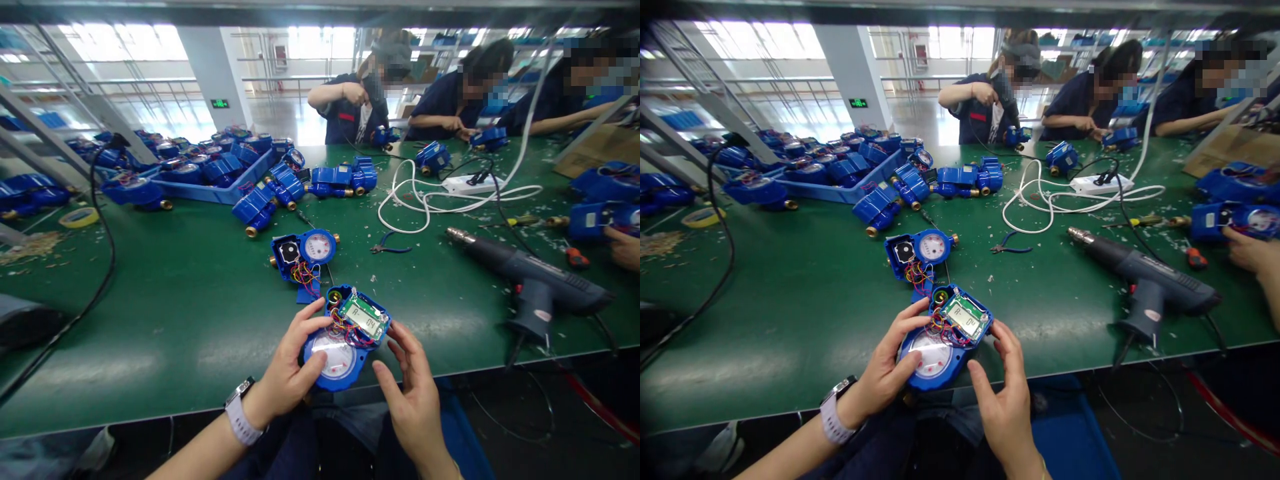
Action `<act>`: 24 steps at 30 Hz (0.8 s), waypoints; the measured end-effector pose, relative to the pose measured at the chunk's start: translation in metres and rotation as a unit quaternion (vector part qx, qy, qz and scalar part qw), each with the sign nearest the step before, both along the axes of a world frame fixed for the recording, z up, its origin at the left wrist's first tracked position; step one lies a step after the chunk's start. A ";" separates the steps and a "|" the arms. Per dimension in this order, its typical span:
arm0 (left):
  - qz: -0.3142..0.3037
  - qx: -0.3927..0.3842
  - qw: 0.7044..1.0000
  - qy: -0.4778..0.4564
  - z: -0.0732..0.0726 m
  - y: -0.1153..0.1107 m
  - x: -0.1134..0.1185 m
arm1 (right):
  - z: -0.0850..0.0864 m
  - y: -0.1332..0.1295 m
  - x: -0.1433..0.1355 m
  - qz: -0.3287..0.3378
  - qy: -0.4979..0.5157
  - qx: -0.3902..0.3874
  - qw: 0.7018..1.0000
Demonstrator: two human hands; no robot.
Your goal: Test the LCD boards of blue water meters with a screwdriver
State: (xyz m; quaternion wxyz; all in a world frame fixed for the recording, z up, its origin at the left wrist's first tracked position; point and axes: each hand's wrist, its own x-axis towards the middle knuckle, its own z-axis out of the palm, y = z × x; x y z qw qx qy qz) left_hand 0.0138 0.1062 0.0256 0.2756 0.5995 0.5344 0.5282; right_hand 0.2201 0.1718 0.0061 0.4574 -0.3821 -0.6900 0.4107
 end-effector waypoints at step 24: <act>0.030 -0.001 1.000 0.004 0.001 -0.012 0.011 | 0.004 -0.007 -0.011 0.094 0.042 -0.130 0.986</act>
